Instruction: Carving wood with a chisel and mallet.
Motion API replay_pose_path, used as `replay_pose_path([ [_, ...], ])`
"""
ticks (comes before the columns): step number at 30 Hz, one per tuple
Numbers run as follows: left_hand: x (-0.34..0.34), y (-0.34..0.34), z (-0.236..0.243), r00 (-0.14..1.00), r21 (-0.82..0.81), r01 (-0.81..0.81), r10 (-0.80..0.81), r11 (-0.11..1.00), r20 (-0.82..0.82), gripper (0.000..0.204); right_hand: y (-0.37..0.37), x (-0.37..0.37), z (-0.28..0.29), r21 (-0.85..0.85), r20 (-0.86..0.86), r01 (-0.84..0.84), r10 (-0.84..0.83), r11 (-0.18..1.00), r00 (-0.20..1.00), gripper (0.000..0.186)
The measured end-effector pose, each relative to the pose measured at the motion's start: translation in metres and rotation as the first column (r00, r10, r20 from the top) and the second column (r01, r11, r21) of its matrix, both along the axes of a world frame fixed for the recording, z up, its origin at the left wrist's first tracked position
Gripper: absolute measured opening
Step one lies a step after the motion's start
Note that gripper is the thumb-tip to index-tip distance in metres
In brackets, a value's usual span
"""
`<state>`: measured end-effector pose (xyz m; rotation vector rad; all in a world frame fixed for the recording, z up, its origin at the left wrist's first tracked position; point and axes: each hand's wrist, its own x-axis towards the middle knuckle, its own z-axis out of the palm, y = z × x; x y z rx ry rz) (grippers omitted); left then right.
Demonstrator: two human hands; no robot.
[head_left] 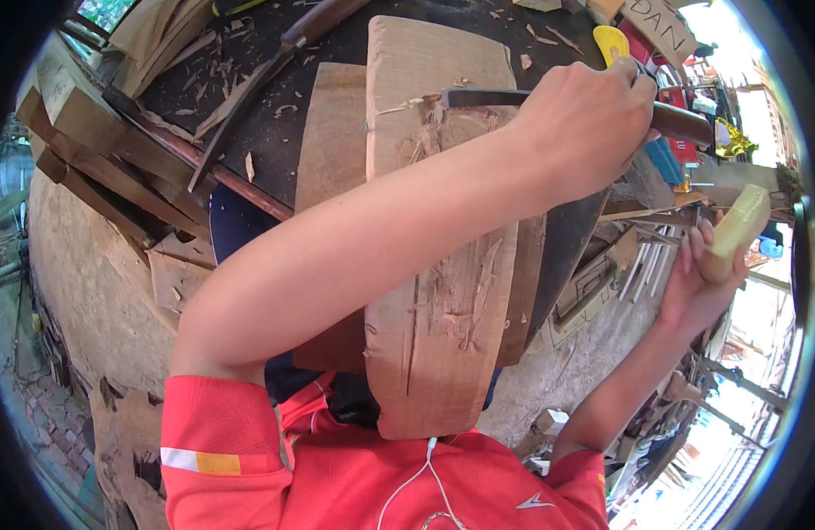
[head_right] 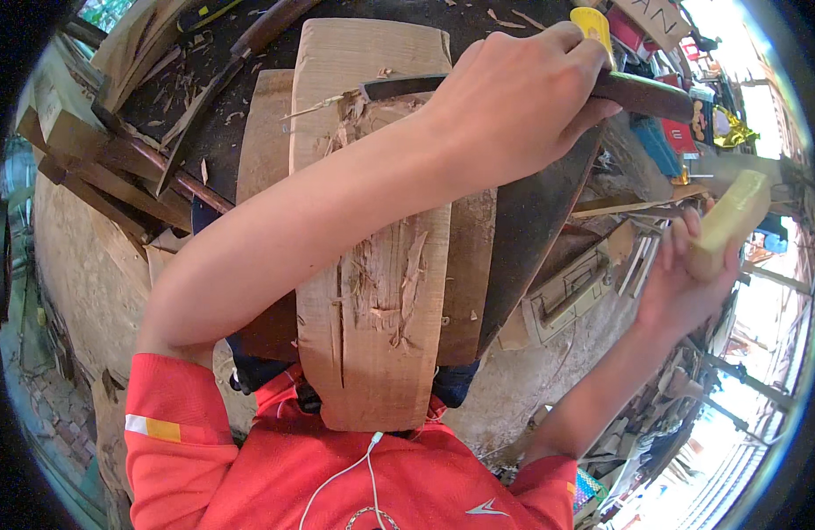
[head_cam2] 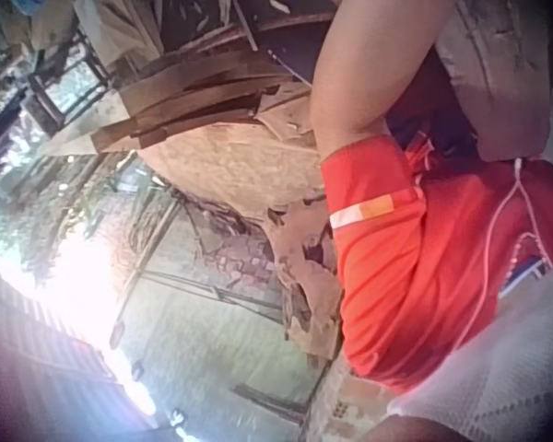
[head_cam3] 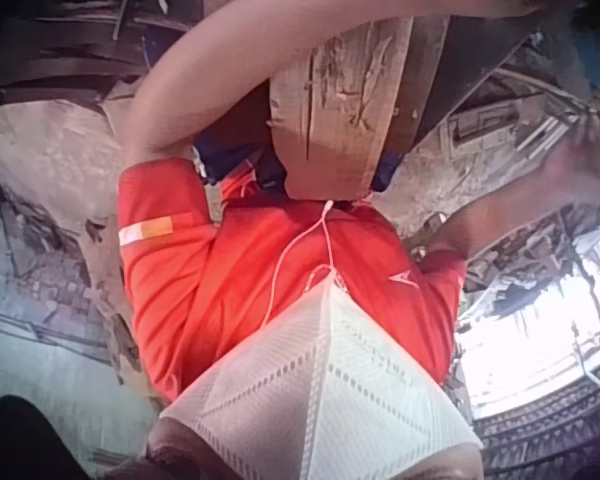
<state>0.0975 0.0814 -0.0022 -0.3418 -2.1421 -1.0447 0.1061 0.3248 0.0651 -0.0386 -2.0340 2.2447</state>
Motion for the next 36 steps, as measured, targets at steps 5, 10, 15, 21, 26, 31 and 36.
replay_pose_path([
  [5,-0.002,-0.008,-0.006,0.998,-0.023,-0.061,0.062,0.998,0.031,0.032,0.007,-0.013,0.001,0.108,0.100,-0.306,0.295,0.946,0.950,0.055],
  [10,-0.001,-0.011,-0.007,0.987,-0.124,-0.019,0.038,0.992,0.154,0.032,0.002,-0.015,-0.008,0.140,0.234,-0.392,0.354,0.909,0.905,0.058],
  [15,-0.008,-0.008,-0.014,0.992,-0.138,-0.041,0.057,0.990,0.115,0.032,-0.004,-0.024,-0.010,0.005,0.097,-0.147,0.146,0.989,0.985,0.061],
  [21,0.001,-0.017,-0.018,0.980,-0.129,-0.109,0.128,0.986,0.152,0.031,-0.001,-0.028,-0.022,0.137,0.251,-0.331,0.290,0.934,0.923,0.059],
  [26,0.006,-0.009,-0.013,0.991,-0.157,-0.049,0.068,0.986,0.113,0.031,0.018,-0.043,-0.009,-0.270,0.045,-0.220,0.240,0.938,0.970,0.047],
  [31,0.024,-0.009,-0.004,0.970,-0.170,0.244,-0.242,0.955,0.037,0.033,0.004,-0.002,-0.026,-0.278,0.075,-0.117,0.143,0.953,0.987,0.044],
  [36,0.023,-0.003,-0.004,0.961,-0.187,0.269,-0.278,0.945,-0.018,0.033,0.021,0.022,-0.024,-0.162,0.071,-0.045,0.057,0.986,0.996,0.044],
])
